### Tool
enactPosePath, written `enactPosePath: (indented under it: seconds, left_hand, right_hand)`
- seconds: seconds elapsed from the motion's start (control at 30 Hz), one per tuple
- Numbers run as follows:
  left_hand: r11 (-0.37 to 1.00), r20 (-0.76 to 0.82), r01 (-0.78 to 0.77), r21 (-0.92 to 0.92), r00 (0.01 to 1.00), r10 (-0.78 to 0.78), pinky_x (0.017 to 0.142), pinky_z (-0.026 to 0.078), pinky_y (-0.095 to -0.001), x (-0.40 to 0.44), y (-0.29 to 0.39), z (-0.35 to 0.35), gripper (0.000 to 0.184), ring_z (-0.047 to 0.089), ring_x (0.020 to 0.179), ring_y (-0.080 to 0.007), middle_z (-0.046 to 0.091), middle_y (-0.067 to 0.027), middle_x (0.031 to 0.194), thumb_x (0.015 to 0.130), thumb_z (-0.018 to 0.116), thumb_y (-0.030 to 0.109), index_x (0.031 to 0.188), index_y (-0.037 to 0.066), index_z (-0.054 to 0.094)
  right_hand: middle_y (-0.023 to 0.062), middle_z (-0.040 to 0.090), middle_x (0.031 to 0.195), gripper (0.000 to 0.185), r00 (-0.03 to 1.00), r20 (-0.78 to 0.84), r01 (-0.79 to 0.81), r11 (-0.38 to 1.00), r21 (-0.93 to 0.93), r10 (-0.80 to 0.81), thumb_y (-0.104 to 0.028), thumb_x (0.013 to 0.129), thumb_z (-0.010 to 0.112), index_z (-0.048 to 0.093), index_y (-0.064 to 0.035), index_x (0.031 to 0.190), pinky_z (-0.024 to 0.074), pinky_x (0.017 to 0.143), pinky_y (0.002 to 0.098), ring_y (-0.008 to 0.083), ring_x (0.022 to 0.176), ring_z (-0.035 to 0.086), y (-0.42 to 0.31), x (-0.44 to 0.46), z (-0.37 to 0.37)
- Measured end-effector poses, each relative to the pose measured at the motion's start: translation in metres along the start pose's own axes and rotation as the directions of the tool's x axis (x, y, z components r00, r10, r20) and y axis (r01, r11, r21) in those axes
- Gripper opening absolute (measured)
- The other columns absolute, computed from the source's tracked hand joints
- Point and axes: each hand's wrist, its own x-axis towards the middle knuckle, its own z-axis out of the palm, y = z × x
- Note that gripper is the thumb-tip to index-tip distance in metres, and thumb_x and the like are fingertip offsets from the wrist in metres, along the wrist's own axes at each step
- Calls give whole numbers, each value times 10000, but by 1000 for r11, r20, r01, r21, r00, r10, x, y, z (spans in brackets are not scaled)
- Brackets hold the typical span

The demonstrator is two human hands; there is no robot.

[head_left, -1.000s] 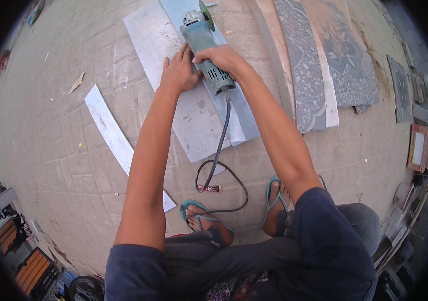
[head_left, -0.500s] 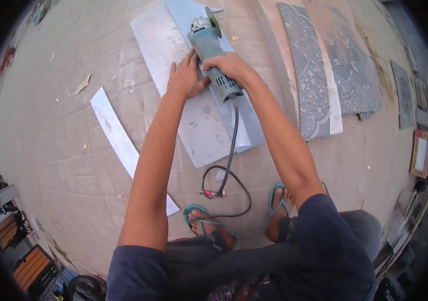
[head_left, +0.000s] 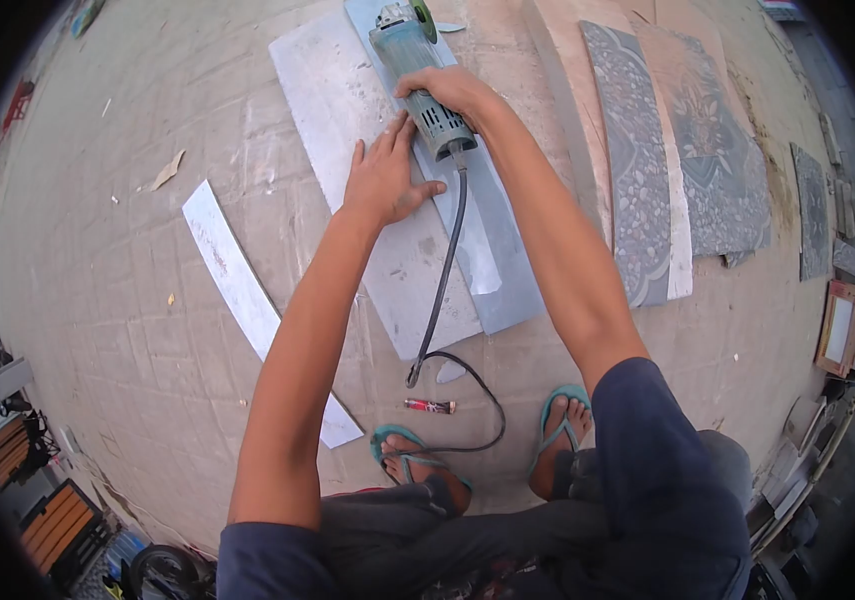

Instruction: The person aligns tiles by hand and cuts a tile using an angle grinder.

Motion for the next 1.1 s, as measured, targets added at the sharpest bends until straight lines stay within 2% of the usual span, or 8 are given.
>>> enactPosePath:
  seconds: [0.07,0.2,0.27,0.33,0.5,0.6,0.77,1.1]
  left_hand:
    - [1000,-5,-4,1,1000,4,1190,196,-529,1,0,1,1045,295,1449,-237,249,-66,1597,746,766,499,1534,92,214]
    - [1000,-16,-9,-1,1000,9,1188,204,-531,0,0,0,1037,293,1450,-236,248,-66,1597,743,775,474,1530,89,222]
    - [1000,-17,-6,-6,1000,6,1188,206,-530,0,0,3,1033,294,1449,-234,248,-66,1597,742,779,467,1529,90,225]
    - [999,-63,-36,-26,997,34,1185,198,-540,1,-2,5,1023,331,1426,-289,266,-88,1583,729,786,474,1511,76,260]
    - [998,-77,-49,-50,996,45,1177,213,-554,-1,-3,5,1038,324,1429,-296,261,-93,1585,726,780,503,1514,81,252]
    - [997,-88,-64,-45,994,60,1172,218,-563,-1,-4,6,1040,319,1430,-303,258,-97,1586,731,770,520,1516,85,245]
    - [995,-109,-88,-40,991,83,1171,219,-566,-2,-6,7,1029,314,1432,-314,252,-100,1588,739,760,528,1514,88,245]
    - [998,-75,-53,-18,996,52,1172,224,-555,0,-4,5,1009,321,1428,-313,266,-109,1580,754,743,536,1513,86,254]
  right_hand:
    - [144,637,861,515,999,-41,-5,1000,16,6,-300,645,772,640,92,951,512,541,317,203,617,624,-5,10,0]
    - [167,625,880,579,1000,-22,-13,1000,19,13,-307,624,782,613,113,986,506,511,322,220,607,624,-15,26,1]
    - [173,623,891,606,998,-55,26,999,-18,-27,-318,614,785,606,124,987,500,499,322,228,594,619,-16,39,2]
    - [169,624,880,607,997,-65,42,998,-41,-45,-326,612,785,609,121,982,497,492,327,229,588,616,-18,51,3]
    - [156,628,842,601,999,-44,29,998,-64,-32,-348,606,785,623,107,965,491,494,338,225,586,612,-29,69,3]
    - [152,636,829,574,998,-53,39,999,-4,-40,-358,604,784,640,82,942,483,496,339,219,583,609,-32,78,7]
    - [168,648,835,553,995,-76,54,994,-93,-61,-375,598,783,655,55,922,468,485,332,215,580,609,-34,76,7]
    - [161,643,825,566,997,-69,33,997,-73,-38,-349,605,781,642,92,933,490,501,344,226,582,617,-30,58,8]
